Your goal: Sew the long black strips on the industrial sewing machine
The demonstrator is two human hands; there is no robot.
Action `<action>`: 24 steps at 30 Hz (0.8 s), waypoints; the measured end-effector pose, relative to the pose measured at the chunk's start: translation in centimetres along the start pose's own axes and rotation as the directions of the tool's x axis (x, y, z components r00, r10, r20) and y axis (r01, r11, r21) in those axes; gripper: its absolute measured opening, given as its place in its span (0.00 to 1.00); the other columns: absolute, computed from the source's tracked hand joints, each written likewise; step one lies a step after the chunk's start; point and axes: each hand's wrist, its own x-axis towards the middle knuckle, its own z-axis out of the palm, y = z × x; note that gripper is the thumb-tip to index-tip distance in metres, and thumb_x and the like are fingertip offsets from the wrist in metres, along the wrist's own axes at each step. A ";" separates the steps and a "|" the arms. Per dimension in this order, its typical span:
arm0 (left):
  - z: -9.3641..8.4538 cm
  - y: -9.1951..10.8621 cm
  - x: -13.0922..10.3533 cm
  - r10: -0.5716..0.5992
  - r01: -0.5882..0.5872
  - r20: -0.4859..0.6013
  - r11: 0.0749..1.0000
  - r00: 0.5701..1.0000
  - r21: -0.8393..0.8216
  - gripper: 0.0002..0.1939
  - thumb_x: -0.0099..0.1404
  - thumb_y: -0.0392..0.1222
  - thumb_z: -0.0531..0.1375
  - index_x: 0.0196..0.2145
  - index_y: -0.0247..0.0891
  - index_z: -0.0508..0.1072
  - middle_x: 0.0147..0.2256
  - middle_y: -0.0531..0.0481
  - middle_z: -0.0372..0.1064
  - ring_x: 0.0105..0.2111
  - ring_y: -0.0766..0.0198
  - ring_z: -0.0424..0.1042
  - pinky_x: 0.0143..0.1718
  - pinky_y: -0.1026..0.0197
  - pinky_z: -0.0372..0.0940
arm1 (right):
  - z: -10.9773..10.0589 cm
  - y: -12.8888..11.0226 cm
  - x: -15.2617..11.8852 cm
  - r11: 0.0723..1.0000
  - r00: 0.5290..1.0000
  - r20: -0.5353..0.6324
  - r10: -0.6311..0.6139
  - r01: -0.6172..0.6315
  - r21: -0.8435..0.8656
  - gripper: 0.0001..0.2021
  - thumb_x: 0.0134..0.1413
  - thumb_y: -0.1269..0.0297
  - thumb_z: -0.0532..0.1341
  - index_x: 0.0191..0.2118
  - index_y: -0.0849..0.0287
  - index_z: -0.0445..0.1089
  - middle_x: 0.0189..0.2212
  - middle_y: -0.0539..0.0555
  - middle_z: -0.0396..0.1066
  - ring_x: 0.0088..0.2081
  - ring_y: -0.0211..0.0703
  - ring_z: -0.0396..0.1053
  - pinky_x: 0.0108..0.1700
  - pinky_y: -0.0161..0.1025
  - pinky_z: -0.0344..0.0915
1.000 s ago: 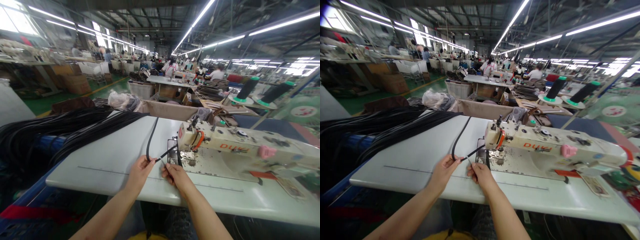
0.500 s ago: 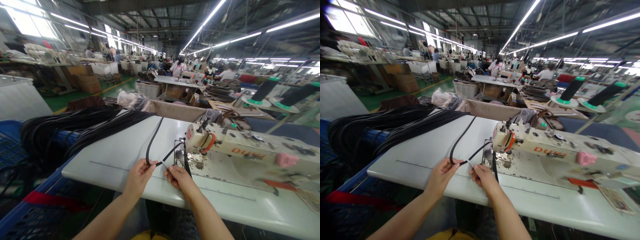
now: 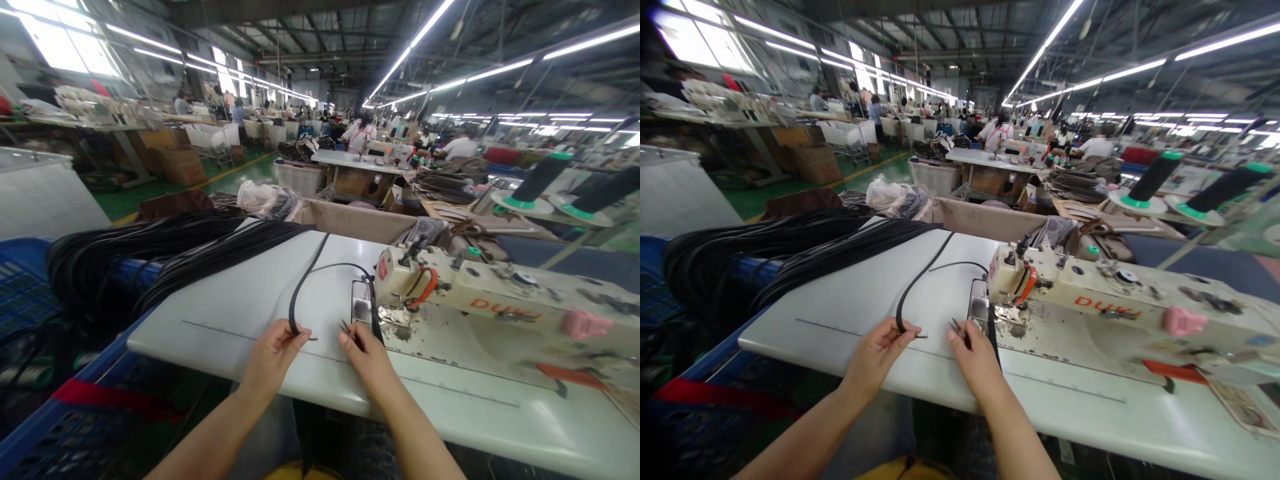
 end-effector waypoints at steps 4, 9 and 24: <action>-1.7 -0.1 1.1 0.007 -0.010 0.022 0.993 1.000 0.116 0.19 0.70 0.57 0.57 0.37 0.38 0.75 0.39 0.44 0.77 0.38 0.58 0.78 0.44 0.57 0.72 | -1.7 1.2 -2.1 0.682 0.940 -0.232 -0.250 0.001 -0.731 0.08 0.62 0.61 0.59 0.41 0.58 0.72 0.39 0.57 0.70 0.41 0.48 0.69 0.43 0.41 0.63; -4.7 -1.7 3.1 0.008 -0.017 0.030 0.944 1.000 0.329 0.20 0.67 0.56 0.54 0.38 0.36 0.76 0.36 0.46 0.73 0.23 0.65 0.68 0.28 0.59 0.68 | -2.3 2.9 -4.1 0.382 0.966 -0.237 -0.107 -0.180 -0.906 0.26 0.65 0.69 0.55 0.67 0.53 0.61 0.44 0.56 0.74 0.37 0.44 0.76 0.35 0.37 0.67; -28.1 0.3 5.9 0.132 0.322 -0.371 0.290 0.919 0.901 0.28 0.69 0.51 0.47 0.53 0.32 0.77 0.49 0.39 0.75 0.50 0.50 0.71 0.56 0.52 0.64 | -2.3 3.1 -3.9 0.387 0.984 -0.173 0.054 -0.180 -0.904 0.24 0.72 0.63 0.47 0.69 0.58 0.60 0.43 0.60 0.81 0.36 0.50 0.81 0.36 0.41 0.73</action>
